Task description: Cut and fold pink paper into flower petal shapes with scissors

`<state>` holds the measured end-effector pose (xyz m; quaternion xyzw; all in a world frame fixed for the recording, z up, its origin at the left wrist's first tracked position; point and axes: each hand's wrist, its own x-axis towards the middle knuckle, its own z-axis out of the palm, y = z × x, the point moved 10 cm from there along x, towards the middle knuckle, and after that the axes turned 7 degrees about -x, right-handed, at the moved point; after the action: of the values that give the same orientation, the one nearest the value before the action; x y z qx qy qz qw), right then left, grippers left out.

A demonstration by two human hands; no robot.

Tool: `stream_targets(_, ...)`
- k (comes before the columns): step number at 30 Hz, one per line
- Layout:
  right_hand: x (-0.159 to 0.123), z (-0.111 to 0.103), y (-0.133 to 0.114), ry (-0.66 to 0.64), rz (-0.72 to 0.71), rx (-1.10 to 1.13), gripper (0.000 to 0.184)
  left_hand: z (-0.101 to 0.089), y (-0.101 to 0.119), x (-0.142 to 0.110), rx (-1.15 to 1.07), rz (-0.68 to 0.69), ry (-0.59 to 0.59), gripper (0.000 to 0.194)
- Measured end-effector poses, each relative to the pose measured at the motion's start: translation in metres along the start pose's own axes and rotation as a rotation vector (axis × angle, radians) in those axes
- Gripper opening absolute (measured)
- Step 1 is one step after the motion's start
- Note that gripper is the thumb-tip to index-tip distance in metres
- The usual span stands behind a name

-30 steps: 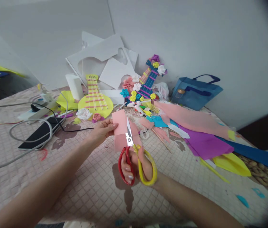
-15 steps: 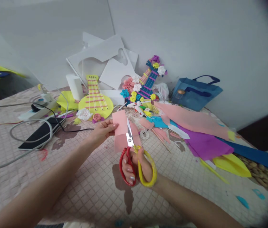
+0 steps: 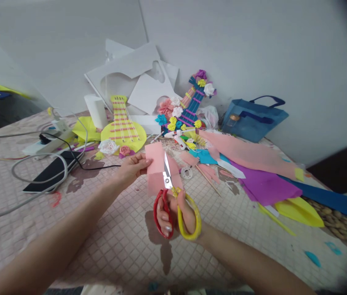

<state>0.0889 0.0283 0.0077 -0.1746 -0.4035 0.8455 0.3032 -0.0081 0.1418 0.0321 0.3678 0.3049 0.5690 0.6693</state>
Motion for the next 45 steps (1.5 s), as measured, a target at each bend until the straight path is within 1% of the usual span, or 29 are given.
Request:
stream_targets(3, 0.001, -0.001, 0.001, -0.007, 0.005, 0.008, 0.065, 0.003, -0.002, -0.002, 0.014, -0.012, -0.001, 0.02)
stream_targets(8, 0.001, -0.001, -0.003, -0.002, -0.007, 0.023, 0.063, 0.011, -0.008, -0.004, 0.008, -0.033, -0.043, 0.021)
stream_targets(18, 0.001, 0.002, -0.006, -0.005, -0.015, 0.041, 0.064, 0.009, -0.007, -0.004, 0.012, -0.036, -0.012, 0.022)
stream_targets(26, 0.0, -0.006, 0.002, 0.024, -0.006, 0.033, 0.065, 0.008, -0.006, -0.003, 0.01, -0.03, -0.019, 0.022)
stream_targets(29, 0.001, -0.004, 0.001, 0.019, -0.015, 0.042, 0.064, 0.007, -0.006, -0.003, 0.018, -0.029, -0.023, 0.022)
stream_targets(35, 0.001, 0.001, -0.006, 0.006, -0.022, 0.027, 0.063, 0.01, -0.015, -0.004, 0.037, -0.072, -0.058, 0.023)
stream_targets(38, 0.001, -0.001, -0.008, 0.009, -0.026, 0.038, 0.063, 0.011, -0.019, -0.004, 0.048, -0.089, -0.057, 0.025)
stream_targets(45, 0.003, -0.005, -0.007, 0.027, -0.022, 0.027, 0.063, 0.011, -0.02, -0.004, 0.031, -0.095, -0.054, 0.025)
